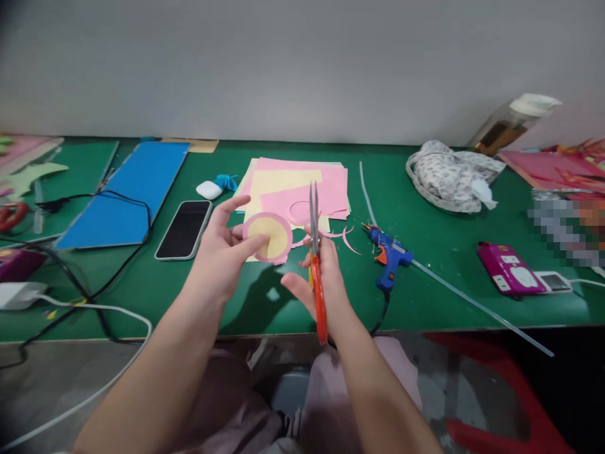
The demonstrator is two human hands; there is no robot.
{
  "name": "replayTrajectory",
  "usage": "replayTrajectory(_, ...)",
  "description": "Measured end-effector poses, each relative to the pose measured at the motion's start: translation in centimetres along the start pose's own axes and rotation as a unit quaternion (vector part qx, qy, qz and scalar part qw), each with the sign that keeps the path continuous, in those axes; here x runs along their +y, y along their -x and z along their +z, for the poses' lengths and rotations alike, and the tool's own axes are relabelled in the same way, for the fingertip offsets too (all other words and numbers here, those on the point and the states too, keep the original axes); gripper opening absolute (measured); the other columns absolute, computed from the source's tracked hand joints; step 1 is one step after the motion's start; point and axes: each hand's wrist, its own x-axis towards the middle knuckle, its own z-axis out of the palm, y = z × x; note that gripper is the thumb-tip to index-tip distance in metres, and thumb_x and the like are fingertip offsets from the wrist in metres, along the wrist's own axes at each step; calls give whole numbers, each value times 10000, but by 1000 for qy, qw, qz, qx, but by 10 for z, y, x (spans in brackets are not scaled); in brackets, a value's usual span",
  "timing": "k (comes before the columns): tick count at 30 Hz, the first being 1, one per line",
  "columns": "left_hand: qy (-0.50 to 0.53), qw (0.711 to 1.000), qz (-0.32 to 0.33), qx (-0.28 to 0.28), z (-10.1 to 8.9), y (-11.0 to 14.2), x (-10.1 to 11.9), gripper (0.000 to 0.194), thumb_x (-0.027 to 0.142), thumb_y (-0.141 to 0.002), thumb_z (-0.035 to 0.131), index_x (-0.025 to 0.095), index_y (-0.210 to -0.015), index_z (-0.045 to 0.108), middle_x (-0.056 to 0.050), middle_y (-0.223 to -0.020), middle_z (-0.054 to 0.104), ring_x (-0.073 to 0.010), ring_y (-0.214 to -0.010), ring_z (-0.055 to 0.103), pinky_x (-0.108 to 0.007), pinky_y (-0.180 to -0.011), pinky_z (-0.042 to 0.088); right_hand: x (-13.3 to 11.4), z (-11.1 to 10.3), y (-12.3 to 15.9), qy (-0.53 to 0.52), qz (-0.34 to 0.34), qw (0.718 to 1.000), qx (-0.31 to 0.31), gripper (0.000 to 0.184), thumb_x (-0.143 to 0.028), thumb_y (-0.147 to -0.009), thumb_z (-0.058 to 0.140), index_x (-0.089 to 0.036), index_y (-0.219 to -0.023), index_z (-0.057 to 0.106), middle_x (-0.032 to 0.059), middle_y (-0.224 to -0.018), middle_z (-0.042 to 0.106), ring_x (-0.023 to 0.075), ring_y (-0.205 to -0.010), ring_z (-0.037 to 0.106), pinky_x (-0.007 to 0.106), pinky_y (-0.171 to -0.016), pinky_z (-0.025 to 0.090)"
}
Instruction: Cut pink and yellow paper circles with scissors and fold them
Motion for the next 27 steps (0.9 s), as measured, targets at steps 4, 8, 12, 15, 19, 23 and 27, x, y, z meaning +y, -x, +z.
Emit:
replayTrajectory(4,7,998,41,43,-8,7,19,596,125,-617,760,230,-1156,528,72,-608,609,-122,-543,634,-203,-521,531,-6,4,9,32,-6,997,-71,902,-806,-710,655,-317,-1432,424,99,-1239,467,266,-1070,521,474,-946,526)
replayTrajectory(8,23,996,70,57,-7,14,25,582,110,-625,740,232,-1149,519,72,-611,624,-106,-515,606,-188,-495,516,-5,10,14,43,-24,994,-101,957,-839,-670,638,-336,-1448,397,89,-1249,451,245,-1037,517,431,-929,534)
replayTrajectory(12,19,996,69,56,-4,17,24,577,94,-630,720,236,-1149,513,78,-608,602,-103,-506,584,-193,-486,524,-2,12,15,44,-18,993,-107,1009,-873,-626,620,-318,-1441,407,87,-1234,456,225,-972,514,424,-923,527)
replayTrajectory(15,10,997,65,45,-4,17,22,577,98,-639,717,246,-1160,517,84,-605,559,-108,-510,580,-199,-477,519,-4,12,15,48,-9,994,-101,996,-888,-636,591,-295,-1420,432,90,-1213,471,216,-930,510,417,-898,524)
replayTrajectory(19,-2,997,69,43,-4,18,21,579,90,-642,728,248,-1165,535,71,-631,544,-120,-560,600,-197,-484,503,-10,10,14,52,-13,993,-104,931,-872,-668,591,-274,-1368,458,85,-1158,486,208,-892,503,401,-862,519)
replayTrajectory(23,-23,995,79,47,-4,21,21,581,72,-663,726,258,-1183,547,38,-721,592,-134,-648,638,-197,-512,494,-8,10,15,50,-22,993,-106,889,-867,-669,604,-265,-1309,467,79,-1119,488,197,-843,501,377,-804,517)
replayTrajectory(27,-35,994,93,43,-4,21,20,570,76,-676,728,267,-1185,556,29,-742,599,-140,-687,645,-198,-516,479,-5,12,14,44,-20,994,-97,927,-891,-646,592,-252,-1305,456,69,-1067,484,188,-799,490,374,-768,515)
